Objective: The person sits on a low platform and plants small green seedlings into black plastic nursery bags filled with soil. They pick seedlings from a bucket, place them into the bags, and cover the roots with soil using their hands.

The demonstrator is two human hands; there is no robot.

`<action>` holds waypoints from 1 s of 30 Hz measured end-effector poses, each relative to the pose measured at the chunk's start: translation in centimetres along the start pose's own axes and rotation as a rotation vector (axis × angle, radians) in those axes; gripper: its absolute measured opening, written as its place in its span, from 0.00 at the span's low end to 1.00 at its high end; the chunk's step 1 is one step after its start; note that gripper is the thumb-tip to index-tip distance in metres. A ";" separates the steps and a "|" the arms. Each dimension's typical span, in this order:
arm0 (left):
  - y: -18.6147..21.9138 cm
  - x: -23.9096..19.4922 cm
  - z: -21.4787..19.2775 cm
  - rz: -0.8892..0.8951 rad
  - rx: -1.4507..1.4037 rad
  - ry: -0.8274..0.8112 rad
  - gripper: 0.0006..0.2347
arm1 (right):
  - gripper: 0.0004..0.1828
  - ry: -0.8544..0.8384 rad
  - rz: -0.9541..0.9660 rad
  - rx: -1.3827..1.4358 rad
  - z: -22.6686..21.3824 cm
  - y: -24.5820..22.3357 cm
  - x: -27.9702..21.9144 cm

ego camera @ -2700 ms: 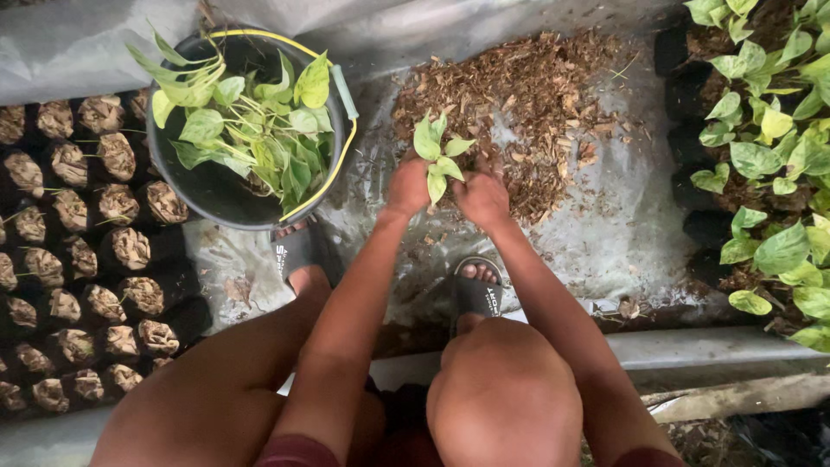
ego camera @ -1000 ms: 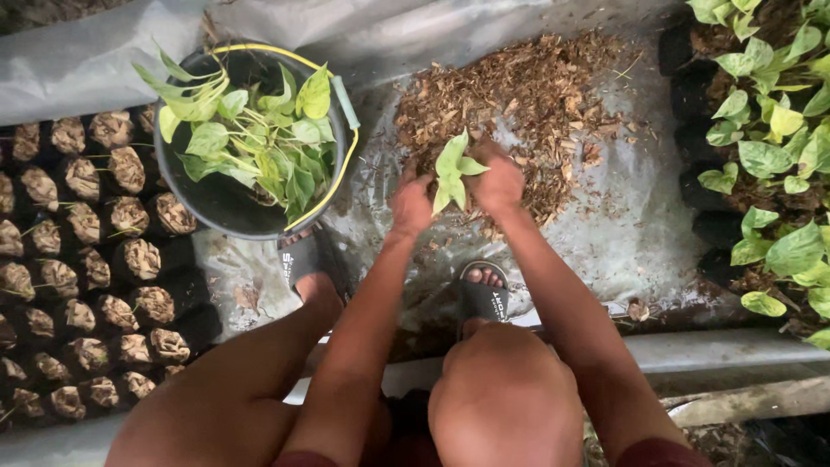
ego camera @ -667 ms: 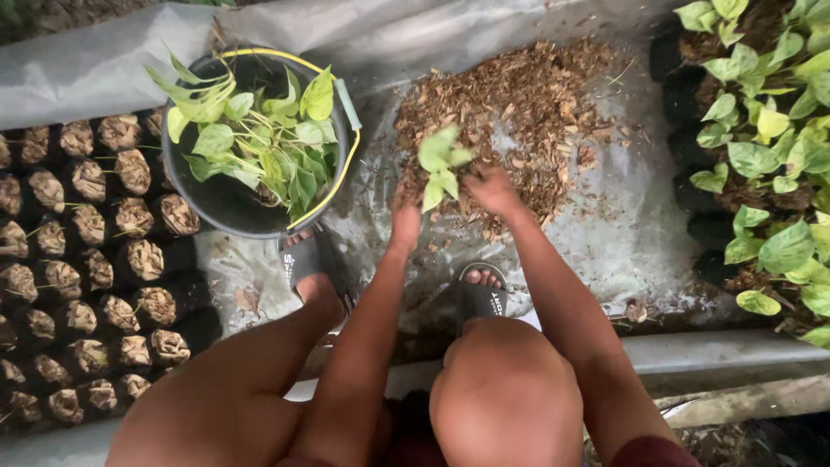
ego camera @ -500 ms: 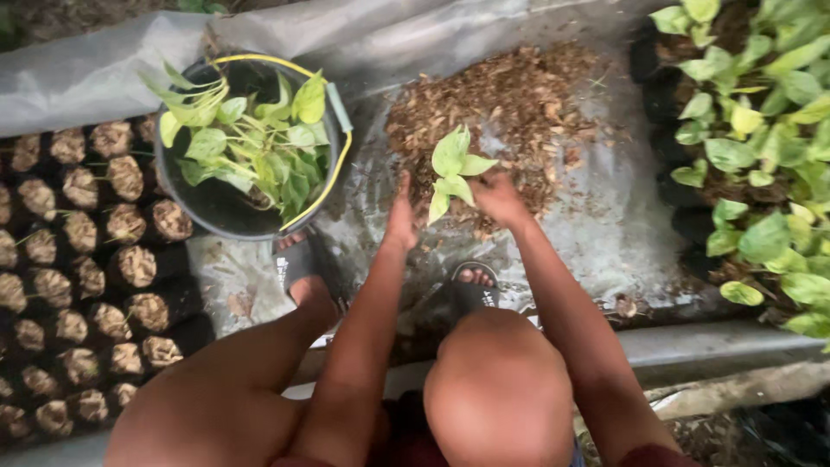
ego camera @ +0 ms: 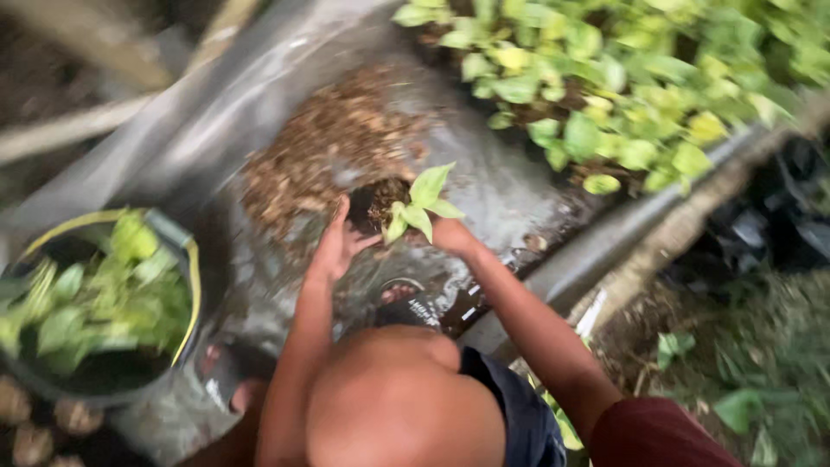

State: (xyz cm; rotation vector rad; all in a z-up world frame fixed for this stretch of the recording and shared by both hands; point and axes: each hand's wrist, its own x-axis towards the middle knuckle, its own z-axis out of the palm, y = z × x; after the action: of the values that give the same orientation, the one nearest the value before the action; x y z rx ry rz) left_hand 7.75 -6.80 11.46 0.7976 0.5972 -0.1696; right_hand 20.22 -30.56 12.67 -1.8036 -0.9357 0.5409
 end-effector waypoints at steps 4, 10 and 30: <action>-1.9 0.6 1.3 -0.161 0.386 0.247 0.41 | 0.17 0.448 0.609 0.886 0.6 4.5 -6.5; -4.3 0.0 -1.2 -0.012 0.370 0.243 0.39 | 0.21 1.412 0.407 0.911 -6.1 13.1 -14.4; -10.4 -0.3 -9.7 0.195 0.825 0.766 0.29 | 0.42 1.597 0.694 0.419 -11.6 21.4 -11.1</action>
State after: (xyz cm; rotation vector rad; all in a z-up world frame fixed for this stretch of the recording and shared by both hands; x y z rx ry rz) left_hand -0.53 -7.13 -0.14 1.7452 1.1914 0.0956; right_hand 29.38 -50.47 -2.64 -1.4713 0.8410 -0.3595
